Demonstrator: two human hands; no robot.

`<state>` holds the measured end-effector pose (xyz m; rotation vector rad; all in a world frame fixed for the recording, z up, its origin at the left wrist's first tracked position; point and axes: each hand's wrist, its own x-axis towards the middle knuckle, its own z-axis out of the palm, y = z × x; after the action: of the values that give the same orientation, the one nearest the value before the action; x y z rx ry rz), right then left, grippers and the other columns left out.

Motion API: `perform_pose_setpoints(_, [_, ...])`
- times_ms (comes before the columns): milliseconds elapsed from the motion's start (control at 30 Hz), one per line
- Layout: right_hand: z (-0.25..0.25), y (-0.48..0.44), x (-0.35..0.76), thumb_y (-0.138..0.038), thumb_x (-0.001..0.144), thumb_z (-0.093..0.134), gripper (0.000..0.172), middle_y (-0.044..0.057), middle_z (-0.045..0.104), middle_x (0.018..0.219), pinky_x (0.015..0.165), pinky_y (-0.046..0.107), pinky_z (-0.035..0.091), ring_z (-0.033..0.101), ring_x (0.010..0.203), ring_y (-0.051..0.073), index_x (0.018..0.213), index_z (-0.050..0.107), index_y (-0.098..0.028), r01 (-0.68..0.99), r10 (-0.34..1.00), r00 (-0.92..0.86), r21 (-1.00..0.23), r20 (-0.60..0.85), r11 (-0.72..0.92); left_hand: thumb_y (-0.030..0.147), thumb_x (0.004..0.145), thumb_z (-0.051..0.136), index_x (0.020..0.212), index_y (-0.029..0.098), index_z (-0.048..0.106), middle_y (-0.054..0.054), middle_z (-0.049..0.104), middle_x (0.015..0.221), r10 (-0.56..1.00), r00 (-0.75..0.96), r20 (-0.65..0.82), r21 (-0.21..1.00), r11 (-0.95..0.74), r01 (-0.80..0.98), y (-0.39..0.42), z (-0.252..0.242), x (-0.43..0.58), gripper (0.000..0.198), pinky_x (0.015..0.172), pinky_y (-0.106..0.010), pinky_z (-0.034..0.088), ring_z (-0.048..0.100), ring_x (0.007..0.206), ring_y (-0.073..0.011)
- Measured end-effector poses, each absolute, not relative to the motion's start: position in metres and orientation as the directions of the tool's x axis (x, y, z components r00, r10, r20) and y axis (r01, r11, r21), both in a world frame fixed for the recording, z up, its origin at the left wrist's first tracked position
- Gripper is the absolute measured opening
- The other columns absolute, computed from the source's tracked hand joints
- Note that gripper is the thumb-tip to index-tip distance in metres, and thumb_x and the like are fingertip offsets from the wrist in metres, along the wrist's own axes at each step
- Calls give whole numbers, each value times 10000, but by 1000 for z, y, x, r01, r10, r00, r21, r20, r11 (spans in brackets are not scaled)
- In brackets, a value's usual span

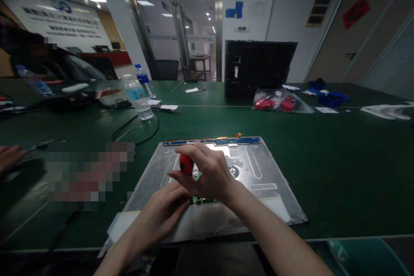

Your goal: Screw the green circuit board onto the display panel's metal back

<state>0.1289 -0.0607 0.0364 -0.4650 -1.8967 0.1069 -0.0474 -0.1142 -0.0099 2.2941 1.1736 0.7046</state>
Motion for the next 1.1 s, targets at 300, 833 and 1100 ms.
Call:
perform_pose_setpoints(300, [37,-64,133,-185,880,467,360,9,619,799,568,255,490,550,629,124,1234,526,-175,218,413,-334,-357,847,908,157,903,478,885,202,638,-53,658,890,831,493,256,596,-538,597,-114,-11,-47,167,743,-296,487,613,863,-208])
perform_pose_setpoints(833, [37,-64,133,-195,864,471,400,25,651,841,556,255,496,568,644,130,1261,521,-177,207,404,-344,-351,848,913,178,909,480,950,206,662,-62,659,903,825,502,261,600,-546,585,-114,-10,-47,188,771,-312,510,612,870,-212])
perform_pose_setpoints(1100, [37,-60,128,-296,884,616,269,-29,596,717,524,226,463,514,560,103,1127,544,-207,264,355,-281,-283,892,922,158,895,483,929,206,653,-62,661,923,833,490,256,610,-533,587,-115,-9,-47,180,774,-302,507,615,884,-211])
